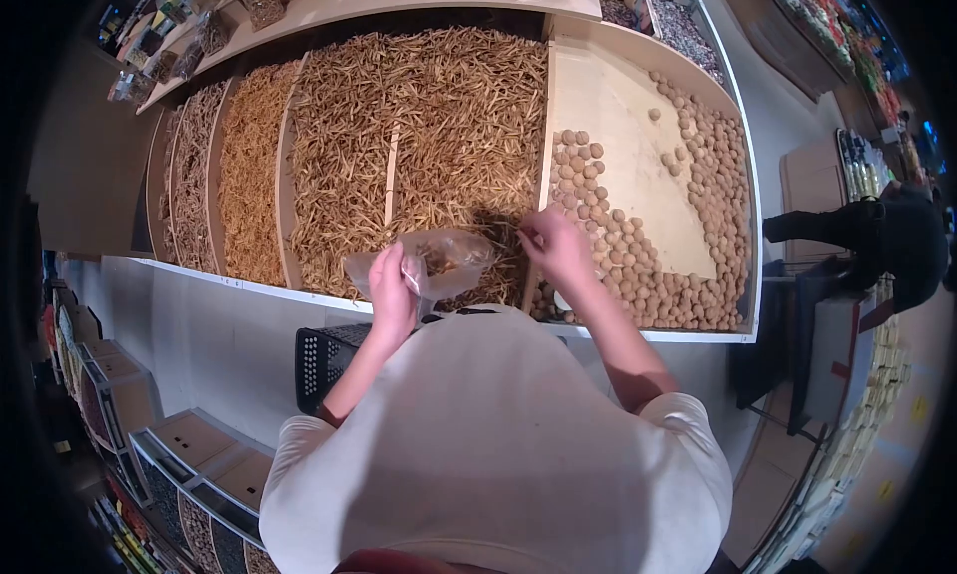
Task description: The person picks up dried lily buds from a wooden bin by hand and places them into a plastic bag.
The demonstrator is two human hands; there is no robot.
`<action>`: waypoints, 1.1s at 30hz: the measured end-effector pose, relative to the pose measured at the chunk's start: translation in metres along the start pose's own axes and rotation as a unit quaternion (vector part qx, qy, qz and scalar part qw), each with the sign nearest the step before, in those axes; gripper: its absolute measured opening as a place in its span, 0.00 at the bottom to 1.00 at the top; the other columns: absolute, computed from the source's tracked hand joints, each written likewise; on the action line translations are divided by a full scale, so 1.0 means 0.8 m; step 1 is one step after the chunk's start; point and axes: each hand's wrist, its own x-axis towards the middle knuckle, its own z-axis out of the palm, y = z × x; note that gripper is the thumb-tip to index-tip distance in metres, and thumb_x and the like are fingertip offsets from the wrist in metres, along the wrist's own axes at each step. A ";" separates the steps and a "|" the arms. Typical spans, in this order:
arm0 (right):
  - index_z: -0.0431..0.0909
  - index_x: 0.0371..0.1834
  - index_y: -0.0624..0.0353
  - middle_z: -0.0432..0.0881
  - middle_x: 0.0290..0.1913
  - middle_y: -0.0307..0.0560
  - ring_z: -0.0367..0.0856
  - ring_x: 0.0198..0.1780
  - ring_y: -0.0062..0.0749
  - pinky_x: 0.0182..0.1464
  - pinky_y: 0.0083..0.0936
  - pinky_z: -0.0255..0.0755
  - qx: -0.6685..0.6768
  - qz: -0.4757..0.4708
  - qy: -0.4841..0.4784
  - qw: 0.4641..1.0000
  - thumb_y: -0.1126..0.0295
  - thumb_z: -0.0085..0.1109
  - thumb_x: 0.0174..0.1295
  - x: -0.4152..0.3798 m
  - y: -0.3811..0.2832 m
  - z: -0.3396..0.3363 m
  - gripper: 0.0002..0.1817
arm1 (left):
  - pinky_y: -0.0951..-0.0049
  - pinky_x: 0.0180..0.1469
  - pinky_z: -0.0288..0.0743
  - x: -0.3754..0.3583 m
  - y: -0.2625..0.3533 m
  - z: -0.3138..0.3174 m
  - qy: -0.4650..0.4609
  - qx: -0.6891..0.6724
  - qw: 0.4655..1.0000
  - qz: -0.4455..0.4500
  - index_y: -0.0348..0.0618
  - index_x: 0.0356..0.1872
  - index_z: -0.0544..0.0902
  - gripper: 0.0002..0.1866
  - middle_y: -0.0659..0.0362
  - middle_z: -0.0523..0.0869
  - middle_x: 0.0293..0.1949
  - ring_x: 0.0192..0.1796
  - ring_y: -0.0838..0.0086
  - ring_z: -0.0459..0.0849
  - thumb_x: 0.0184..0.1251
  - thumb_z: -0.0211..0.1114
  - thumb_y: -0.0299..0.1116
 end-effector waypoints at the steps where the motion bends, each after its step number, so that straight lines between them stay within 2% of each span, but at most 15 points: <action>1: 0.82 0.36 0.56 0.78 0.32 0.45 0.80 0.31 0.41 0.33 0.34 0.74 0.029 -0.035 0.002 0.999 0.73 0.66 0.56 -0.004 -0.006 0.008 0.05 | 0.80 0.22 0.55 0.000 -0.001 0.001 -0.003 0.001 1.000 0.001 0.50 0.24 0.69 0.16 0.69 0.68 0.19 0.20 0.85 0.63 0.78 0.53 0.35; 2: 0.82 0.36 0.56 0.78 0.32 0.45 0.80 0.31 0.41 0.33 0.34 0.74 0.029 -0.035 0.005 0.999 0.73 0.66 0.56 -0.006 -0.009 0.017 0.05 | 0.80 0.22 0.55 0.000 -0.003 0.001 -0.007 0.007 1.000 0.001 0.49 0.24 0.68 0.16 0.69 0.68 0.19 0.20 0.85 0.63 0.78 0.53 0.35; 4: 0.81 0.37 0.55 0.77 0.32 0.45 0.81 0.33 0.44 0.34 0.38 0.74 -0.063 -0.138 -0.040 0.988 0.71 0.65 0.57 -0.006 -0.014 0.038 0.06 | 0.80 0.22 0.55 0.000 -0.005 0.000 -0.012 0.014 1.000 0.004 0.49 0.24 0.68 0.17 0.69 0.68 0.19 0.20 0.85 0.63 0.78 0.53 0.35; 7: 0.79 0.38 0.53 0.77 0.33 0.45 0.81 0.35 0.45 0.35 0.39 0.75 -0.064 -0.131 -0.105 0.984 0.68 0.64 0.58 0.003 -0.027 0.079 0.07 | 0.80 0.23 0.55 -0.002 -0.006 -0.003 -0.027 0.020 0.999 0.018 0.49 0.24 0.68 0.17 0.69 0.68 0.18 0.20 0.85 0.63 0.79 0.52 0.35; 8: 0.79 0.38 0.53 0.77 0.33 0.45 0.81 0.35 0.45 0.35 0.39 0.75 -0.064 -0.134 -0.103 0.984 0.68 0.64 0.58 0.005 -0.031 0.087 0.07 | 0.81 0.24 0.57 -0.002 -0.005 -0.004 -0.029 0.018 0.999 0.019 0.48 0.26 0.70 0.14 0.69 0.69 0.20 0.21 0.85 0.65 0.78 0.53 0.34; 10: 0.79 0.39 0.53 0.77 0.34 0.45 0.81 0.36 0.45 0.35 0.39 0.75 0.033 -0.265 -0.079 0.961 0.67 0.63 0.59 0.008 -0.043 0.095 0.07 | 0.81 0.25 0.59 -0.002 -0.005 -0.011 -0.029 0.016 0.999 0.023 0.47 0.29 0.73 0.12 0.70 0.70 0.21 0.22 0.86 0.67 0.78 0.53 0.34; 13: 0.80 0.41 0.54 0.79 0.34 0.45 0.82 0.36 0.44 0.36 0.37 0.76 0.021 -0.207 -0.106 0.972 0.66 0.63 0.60 0.013 -0.045 0.074 0.08 | 0.81 0.25 0.59 -0.001 -0.006 -0.019 -0.056 0.000 0.998 0.041 0.46 0.31 0.75 0.11 0.70 0.72 0.22 0.23 0.87 0.68 0.78 0.54 0.34; 15: 0.82 0.40 0.57 0.82 0.33 0.46 0.83 0.34 0.42 0.36 0.34 0.77 0.006 -0.126 -0.090 0.988 0.67 0.66 0.59 0.020 -0.045 0.046 0.09 | 0.82 0.26 0.60 -0.003 -0.006 -0.021 -0.020 -0.006 1.000 0.021 0.46 0.32 0.76 0.11 0.70 0.72 0.22 0.23 0.87 0.68 0.78 0.54 0.35; 16: 0.82 0.40 0.57 0.82 0.33 0.46 0.83 0.34 0.42 0.36 0.34 0.77 0.005 -0.127 -0.091 0.988 0.67 0.66 0.59 0.023 -0.031 0.040 0.09 | 0.82 0.26 0.60 -0.005 -0.004 -0.018 -0.019 -0.007 1.000 0.021 0.46 0.32 0.76 0.11 0.70 0.72 0.22 0.23 0.87 0.68 0.78 0.54 0.35; 18: 0.83 0.39 0.58 0.82 0.32 0.47 0.82 0.33 0.41 0.35 0.33 0.77 0.042 -0.082 0.005 0.996 0.71 0.68 0.56 0.024 0.007 0.032 0.08 | 0.81 0.23 0.56 -0.007 0.000 -0.009 0.005 0.005 1.000 0.025 0.49 0.25 0.70 0.16 0.69 0.68 0.18 0.20 0.86 0.63 0.79 0.53 0.34; 21: 0.81 0.40 0.57 0.81 0.32 0.49 0.81 0.33 0.45 0.36 0.36 0.76 0.002 -0.045 0.030 0.999 0.72 0.71 0.52 0.019 0.039 0.026 0.12 | 0.81 0.23 0.56 -0.007 -0.002 -0.006 -0.020 0.003 1.000 0.017 0.48 0.25 0.70 0.15 0.69 0.68 0.19 0.20 0.86 0.63 0.79 0.53 0.34; 23: 0.80 0.39 0.57 0.81 0.32 0.50 0.81 0.34 0.46 0.36 0.37 0.76 -0.021 -0.057 0.026 0.998 0.72 0.70 0.52 0.022 0.061 0.044 0.12 | 0.81 0.23 0.56 -0.006 -0.006 -0.004 -0.024 0.010 1.000 0.013 0.48 0.25 0.70 0.15 0.69 0.68 0.19 0.21 0.86 0.63 0.79 0.53 0.34; 28: 0.79 0.36 0.59 0.81 0.32 0.52 0.81 0.36 0.50 0.38 0.41 0.75 -0.044 -0.093 0.009 0.995 0.69 0.66 0.55 0.039 0.048 0.076 0.09 | 0.80 0.23 0.56 -0.005 -0.009 -0.008 -0.044 0.012 0.999 0.015 0.48 0.28 0.72 0.12 0.70 0.68 0.19 0.20 0.86 0.63 0.78 0.54 0.34; 31: 0.77 0.34 0.59 0.81 0.34 0.55 0.81 0.39 0.53 0.41 0.45 0.75 -0.029 -0.106 -0.030 0.993 0.67 0.62 0.57 0.067 0.039 0.103 0.08 | 0.81 0.24 0.59 -0.004 -0.008 -0.019 -0.068 -0.006 0.997 0.025 0.46 0.30 0.75 0.11 0.70 0.71 0.21 0.21 0.86 0.66 0.77 0.54 0.34; 33: 0.76 0.32 0.61 0.81 0.35 0.57 0.81 0.40 0.54 0.43 0.46 0.75 -0.050 -0.088 -0.053 0.993 0.68 0.59 0.57 0.080 0.033 0.118 0.07 | 0.82 0.28 0.64 -0.007 -0.005 -0.023 -0.036 -0.010 0.999 0.017 0.44 0.35 0.78 0.10 0.68 0.77 0.25 0.25 0.86 0.72 0.77 0.54 0.34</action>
